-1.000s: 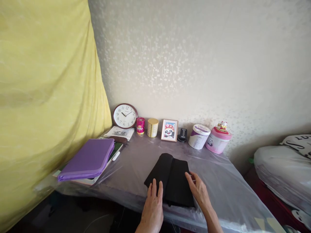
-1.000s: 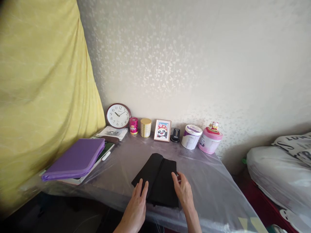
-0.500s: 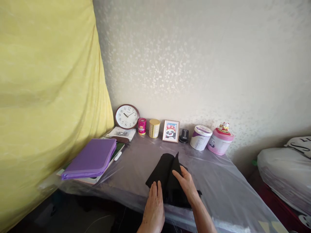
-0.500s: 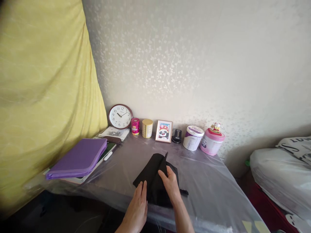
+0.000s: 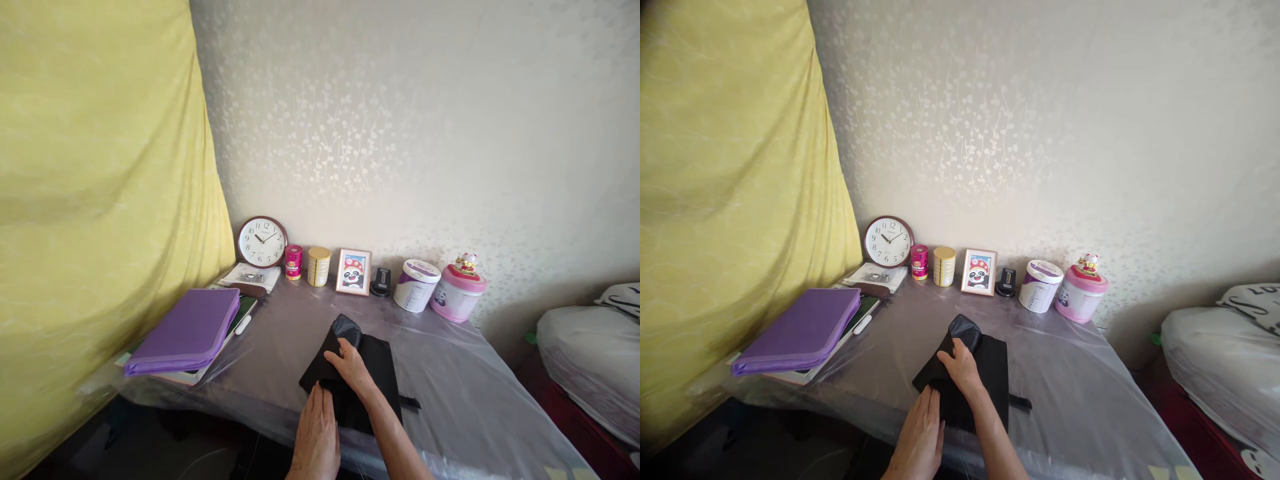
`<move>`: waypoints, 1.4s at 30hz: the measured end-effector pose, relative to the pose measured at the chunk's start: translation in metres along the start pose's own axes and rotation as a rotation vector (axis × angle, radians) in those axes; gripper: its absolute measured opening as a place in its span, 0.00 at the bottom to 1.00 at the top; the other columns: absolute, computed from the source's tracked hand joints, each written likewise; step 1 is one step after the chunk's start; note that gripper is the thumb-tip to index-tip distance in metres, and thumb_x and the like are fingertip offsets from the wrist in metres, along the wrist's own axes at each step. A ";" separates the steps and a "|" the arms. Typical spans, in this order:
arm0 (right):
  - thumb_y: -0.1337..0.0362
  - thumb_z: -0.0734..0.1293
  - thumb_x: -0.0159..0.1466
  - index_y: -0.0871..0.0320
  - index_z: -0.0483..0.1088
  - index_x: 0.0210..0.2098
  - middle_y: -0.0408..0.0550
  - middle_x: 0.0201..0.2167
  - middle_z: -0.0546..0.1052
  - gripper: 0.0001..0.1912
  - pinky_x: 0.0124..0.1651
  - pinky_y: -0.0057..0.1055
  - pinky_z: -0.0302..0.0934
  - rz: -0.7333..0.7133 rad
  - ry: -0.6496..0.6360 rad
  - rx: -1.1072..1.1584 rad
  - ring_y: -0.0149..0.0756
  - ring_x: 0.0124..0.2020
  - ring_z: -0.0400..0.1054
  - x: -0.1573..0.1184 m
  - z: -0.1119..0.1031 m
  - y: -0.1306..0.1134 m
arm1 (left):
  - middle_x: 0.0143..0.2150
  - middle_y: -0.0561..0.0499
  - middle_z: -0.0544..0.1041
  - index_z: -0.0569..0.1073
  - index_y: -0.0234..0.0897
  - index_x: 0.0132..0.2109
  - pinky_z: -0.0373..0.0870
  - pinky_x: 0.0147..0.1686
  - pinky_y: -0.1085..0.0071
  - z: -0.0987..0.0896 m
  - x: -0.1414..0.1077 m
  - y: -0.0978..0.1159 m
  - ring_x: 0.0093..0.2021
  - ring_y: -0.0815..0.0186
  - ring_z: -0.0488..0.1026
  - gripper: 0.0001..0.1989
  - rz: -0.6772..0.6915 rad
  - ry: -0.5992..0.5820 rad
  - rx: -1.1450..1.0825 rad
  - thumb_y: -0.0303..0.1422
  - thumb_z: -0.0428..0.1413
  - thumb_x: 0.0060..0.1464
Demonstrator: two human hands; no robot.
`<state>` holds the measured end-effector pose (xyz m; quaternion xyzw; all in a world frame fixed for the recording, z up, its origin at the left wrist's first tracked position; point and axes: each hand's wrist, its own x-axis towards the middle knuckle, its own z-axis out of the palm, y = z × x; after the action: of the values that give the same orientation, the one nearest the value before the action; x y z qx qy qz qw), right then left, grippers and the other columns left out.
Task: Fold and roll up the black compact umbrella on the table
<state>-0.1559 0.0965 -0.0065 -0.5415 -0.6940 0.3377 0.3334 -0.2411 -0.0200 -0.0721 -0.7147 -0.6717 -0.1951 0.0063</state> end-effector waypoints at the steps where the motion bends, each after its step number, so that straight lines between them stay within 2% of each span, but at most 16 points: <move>1: 0.58 0.65 0.54 0.58 0.70 0.37 0.43 0.24 0.74 0.13 0.33 0.30 0.59 0.005 -0.021 -0.029 0.35 0.30 0.68 0.000 -0.001 -0.002 | 0.57 0.37 0.65 0.60 0.27 0.57 0.64 0.53 0.62 0.002 -0.001 -0.001 0.57 0.57 0.63 0.25 0.007 0.033 0.011 0.22 0.42 0.50; 5: 0.53 0.57 0.61 0.57 0.70 0.32 0.44 0.24 0.76 0.17 0.34 0.29 0.59 -0.034 -0.151 -0.005 0.33 0.28 0.69 -0.004 -0.006 -0.011 | 0.52 0.37 0.68 0.62 0.26 0.55 0.67 0.48 0.61 -0.002 -0.003 -0.009 0.51 0.56 0.68 0.22 0.060 0.155 0.009 0.26 0.44 0.51; 9: 0.53 0.54 0.63 0.58 0.70 0.34 0.46 0.30 0.79 0.19 0.38 0.29 0.60 -0.039 -0.254 0.080 0.33 0.31 0.71 -0.009 -0.010 -0.018 | 0.49 0.39 0.68 0.64 0.30 0.51 0.68 0.47 0.61 -0.030 0.003 -0.008 0.48 0.58 0.68 0.18 0.042 0.197 -0.062 0.29 0.46 0.53; 11: 0.53 0.53 0.63 0.59 0.70 0.36 0.47 0.31 0.79 0.20 0.38 0.28 0.61 -0.048 -0.292 0.069 0.33 0.32 0.71 -0.009 -0.011 -0.020 | 0.51 0.41 0.67 0.66 0.34 0.49 0.65 0.50 0.60 -0.044 0.008 -0.003 0.51 0.59 0.66 0.16 0.071 0.165 -0.118 0.30 0.47 0.52; 13: 0.53 0.53 0.64 0.59 0.71 0.36 0.48 0.32 0.79 0.21 0.39 0.28 0.61 -0.067 -0.332 0.046 0.33 0.33 0.72 -0.008 -0.011 -0.020 | 0.54 0.44 0.65 0.67 0.37 0.49 0.62 0.53 0.59 -0.051 0.013 0.002 0.54 0.58 0.63 0.17 0.092 0.120 -0.158 0.31 0.49 0.50; 17: 0.54 0.52 0.65 0.57 0.72 0.37 0.46 0.32 0.79 0.21 0.40 0.28 0.61 -0.114 -0.383 -0.002 0.33 0.35 0.72 -0.010 -0.012 -0.021 | 0.61 0.44 0.58 0.58 0.39 0.59 0.56 0.58 0.55 -0.036 0.016 0.001 0.60 0.54 0.56 0.30 0.111 -0.005 -0.167 0.34 0.52 0.47; 19: 0.55 0.53 0.65 0.55 0.72 0.38 0.45 0.33 0.79 0.19 0.41 0.28 0.61 -0.185 -0.371 -0.046 0.33 0.36 0.71 -0.016 -0.012 -0.022 | 0.63 0.42 0.54 0.55 0.37 0.61 0.53 0.59 0.55 -0.024 0.015 -0.003 0.61 0.53 0.53 0.33 0.102 -0.070 -0.163 0.33 0.51 0.47; 22: 0.56 0.55 0.65 0.52 0.73 0.40 0.43 0.35 0.78 0.16 0.44 0.29 0.60 -0.342 -0.265 -0.127 0.33 0.39 0.69 -0.028 -0.013 -0.020 | 0.65 0.41 0.51 0.53 0.34 0.62 0.51 0.60 0.57 -0.012 0.012 -0.006 0.63 0.53 0.51 0.34 0.074 -0.146 -0.155 0.31 0.50 0.46; 24: 0.57 0.55 0.65 0.51 0.73 0.41 0.44 0.37 0.77 0.16 0.48 0.30 0.59 -0.433 -0.205 -0.150 0.34 0.43 0.68 -0.033 -0.014 -0.016 | 0.65 0.41 0.50 0.52 0.34 0.62 0.49 0.61 0.58 -0.011 0.011 -0.005 0.63 0.53 0.49 0.35 0.057 -0.174 -0.152 0.30 0.50 0.46; 28: 0.59 0.53 0.67 0.52 0.73 0.42 0.45 0.40 0.77 0.18 0.58 0.38 0.50 -0.547 -0.216 -0.217 0.37 0.52 0.63 -0.026 -0.014 -0.003 | 0.66 0.43 0.46 0.47 0.37 0.64 0.47 0.62 0.60 -0.014 0.013 -0.001 0.64 0.56 0.47 0.36 0.040 -0.179 -0.160 0.28 0.47 0.48; 32: 0.61 0.54 0.66 0.52 0.73 0.42 0.45 0.45 0.76 0.16 0.61 0.45 0.43 -0.579 -0.217 -0.330 0.38 0.55 0.60 -0.004 -0.015 0.008 | 0.67 0.42 0.44 0.42 0.37 0.64 0.46 0.61 0.58 -0.016 0.016 0.001 0.65 0.55 0.43 0.36 0.033 -0.237 -0.158 0.27 0.46 0.48; 38: 0.61 0.56 0.65 0.51 0.74 0.40 0.45 0.45 0.76 0.15 0.60 0.44 0.42 -0.611 -0.200 -0.446 0.38 0.55 0.60 0.026 -0.017 0.011 | 0.67 0.42 0.39 0.41 0.39 0.64 0.48 0.60 0.56 -0.024 0.017 0.006 0.65 0.50 0.42 0.42 -0.050 -0.330 -0.137 0.26 0.50 0.43; 42: 0.62 0.56 0.65 0.51 0.74 0.38 0.44 0.42 0.77 0.15 0.60 0.42 0.42 -0.561 -0.155 -0.507 0.37 0.53 0.61 0.048 -0.016 0.015 | 0.67 0.44 0.40 0.40 0.42 0.64 0.50 0.59 0.55 -0.028 0.017 0.009 0.65 0.50 0.43 0.43 -0.093 -0.342 -0.119 0.25 0.49 0.42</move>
<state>-0.1435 0.1477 -0.0053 -0.3686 -0.8997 0.0910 0.2153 -0.2397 -0.0117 -0.0392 -0.7047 -0.6826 -0.1105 -0.1592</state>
